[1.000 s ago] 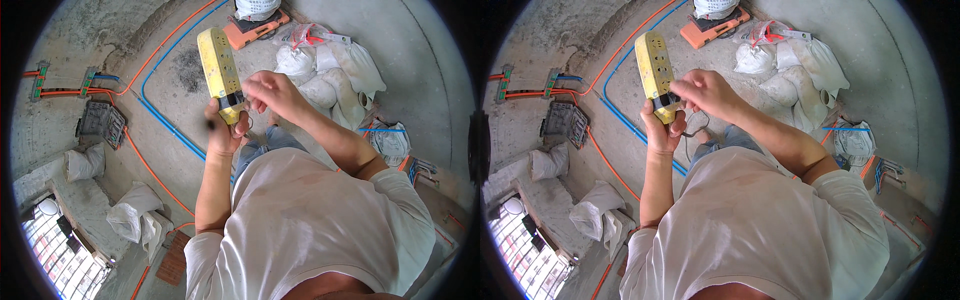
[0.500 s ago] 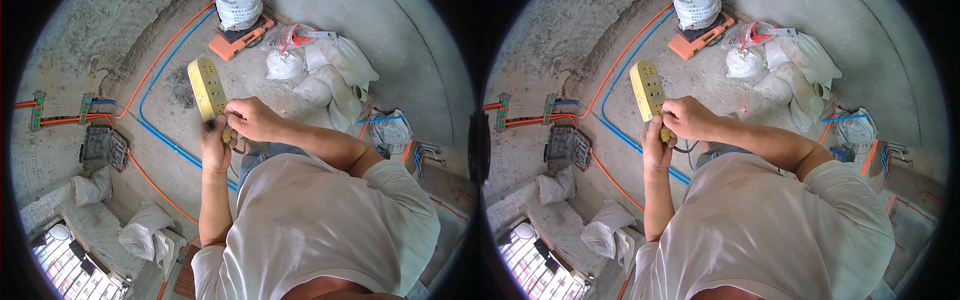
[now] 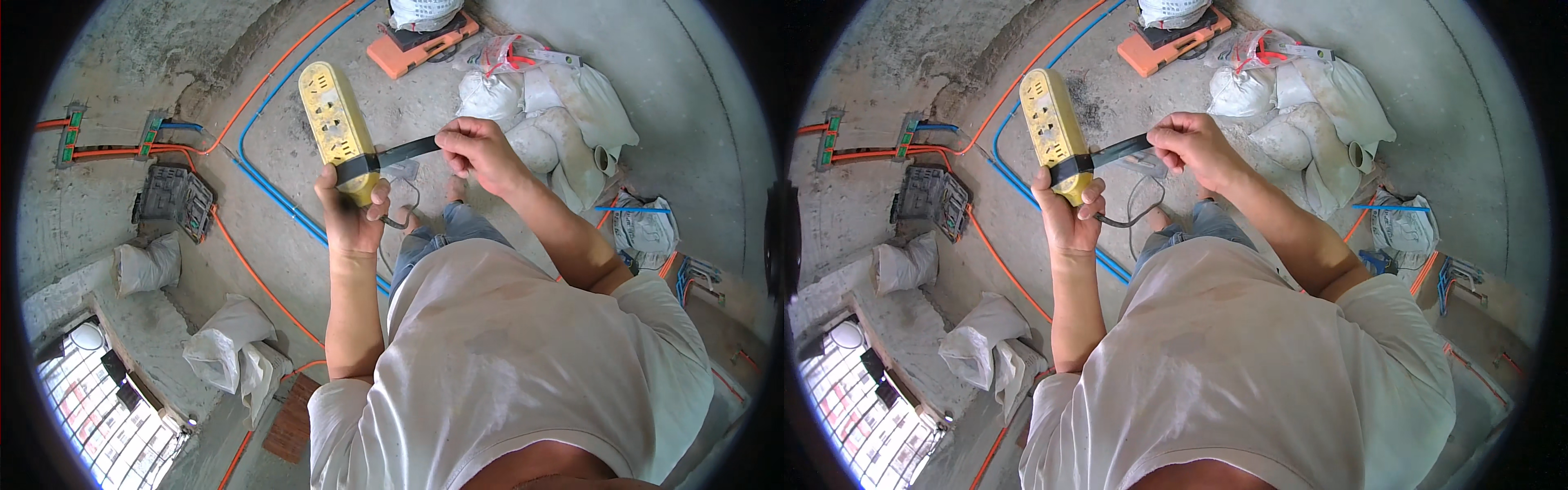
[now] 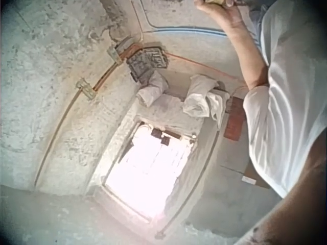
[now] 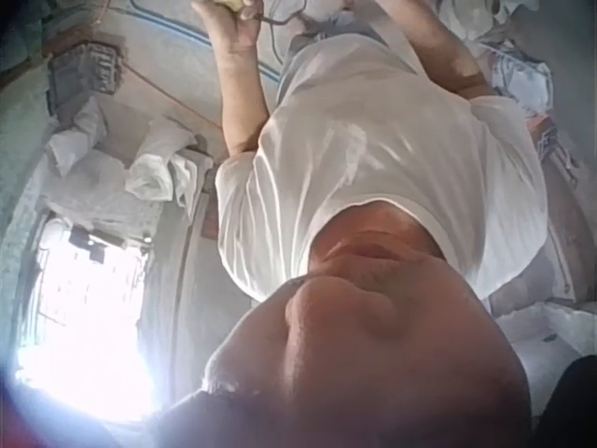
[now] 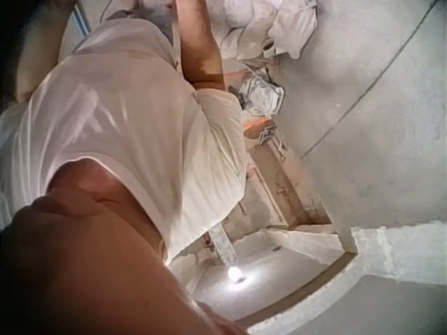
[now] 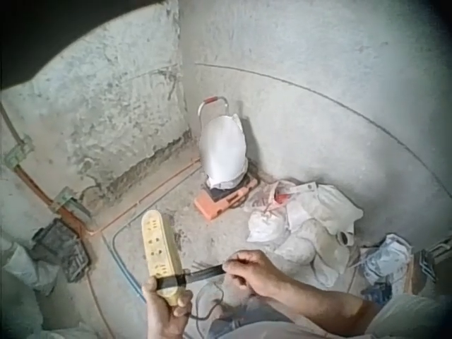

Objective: Repairing or reassembling a yellow extension cord power strip using a screwdriver.

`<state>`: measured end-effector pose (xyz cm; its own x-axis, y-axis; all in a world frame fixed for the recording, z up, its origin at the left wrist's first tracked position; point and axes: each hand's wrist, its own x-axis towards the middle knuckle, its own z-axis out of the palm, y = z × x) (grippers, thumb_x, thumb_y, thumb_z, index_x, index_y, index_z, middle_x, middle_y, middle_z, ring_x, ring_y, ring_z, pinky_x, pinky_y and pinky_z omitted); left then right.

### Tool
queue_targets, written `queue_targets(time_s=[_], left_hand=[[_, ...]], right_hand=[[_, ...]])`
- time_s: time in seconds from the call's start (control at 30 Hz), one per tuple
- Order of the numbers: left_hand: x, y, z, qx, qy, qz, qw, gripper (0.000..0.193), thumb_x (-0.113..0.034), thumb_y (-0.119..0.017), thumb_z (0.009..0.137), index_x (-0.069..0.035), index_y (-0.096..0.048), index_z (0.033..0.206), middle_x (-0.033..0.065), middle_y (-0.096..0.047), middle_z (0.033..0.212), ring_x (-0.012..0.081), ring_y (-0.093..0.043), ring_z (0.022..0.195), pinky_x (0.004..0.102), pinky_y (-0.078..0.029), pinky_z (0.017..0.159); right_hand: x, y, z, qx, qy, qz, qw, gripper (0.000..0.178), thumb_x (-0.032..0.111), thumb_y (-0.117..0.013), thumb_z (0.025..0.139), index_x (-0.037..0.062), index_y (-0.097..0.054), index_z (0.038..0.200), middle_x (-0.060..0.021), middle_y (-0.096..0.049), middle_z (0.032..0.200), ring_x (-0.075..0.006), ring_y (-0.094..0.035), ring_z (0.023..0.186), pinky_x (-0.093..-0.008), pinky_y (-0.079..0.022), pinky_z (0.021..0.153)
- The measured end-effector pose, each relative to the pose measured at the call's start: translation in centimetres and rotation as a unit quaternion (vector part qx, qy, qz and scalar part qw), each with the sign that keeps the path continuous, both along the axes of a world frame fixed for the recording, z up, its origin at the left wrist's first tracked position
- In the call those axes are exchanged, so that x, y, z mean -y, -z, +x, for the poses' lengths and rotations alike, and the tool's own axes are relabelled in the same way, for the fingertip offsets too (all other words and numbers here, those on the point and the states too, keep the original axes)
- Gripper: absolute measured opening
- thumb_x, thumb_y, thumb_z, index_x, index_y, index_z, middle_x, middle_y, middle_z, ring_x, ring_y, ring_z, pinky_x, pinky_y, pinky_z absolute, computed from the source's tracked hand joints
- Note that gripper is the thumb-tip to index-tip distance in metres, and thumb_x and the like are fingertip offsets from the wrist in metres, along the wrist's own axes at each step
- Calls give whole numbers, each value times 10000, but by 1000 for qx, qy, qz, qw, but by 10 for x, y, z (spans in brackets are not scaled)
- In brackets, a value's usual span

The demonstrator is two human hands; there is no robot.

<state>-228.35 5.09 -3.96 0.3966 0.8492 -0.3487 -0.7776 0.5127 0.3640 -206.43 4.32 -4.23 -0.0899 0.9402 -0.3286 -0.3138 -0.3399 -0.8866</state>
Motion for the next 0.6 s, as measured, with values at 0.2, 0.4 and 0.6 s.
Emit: queue_targets(time_s=[0.2,0.4,0.6], left_hand=[[16,-6,6,-81,113,139,980,783,-551,-648,776,23,-451,1272,171,-608,1036,153,-567,587,211,-427,406],[24,-31,0,-203,319,311,872,654,-44,-765,707,13,-484,1295,81,-573,1194,176,-540,1076,298,-394,953],[43,-38,18,-464,267,470,702,821,7,-768,669,-84,-323,1353,131,-564,1058,261,-615,970,324,-491,818]], right_hand=[[-19,19,13,-57,-28,-68,996,102,138,-620,870,37,-615,858,-20,-565,660,-84,-494,529,-220,-367,451],[-46,-14,35,81,-218,46,971,154,179,-636,874,27,-635,892,-16,-617,733,-99,-589,627,-240,-487,582],[-59,-77,39,162,-342,133,916,128,147,-616,890,20,-634,887,-6,-613,735,-75,-591,637,-230,-490,557]])
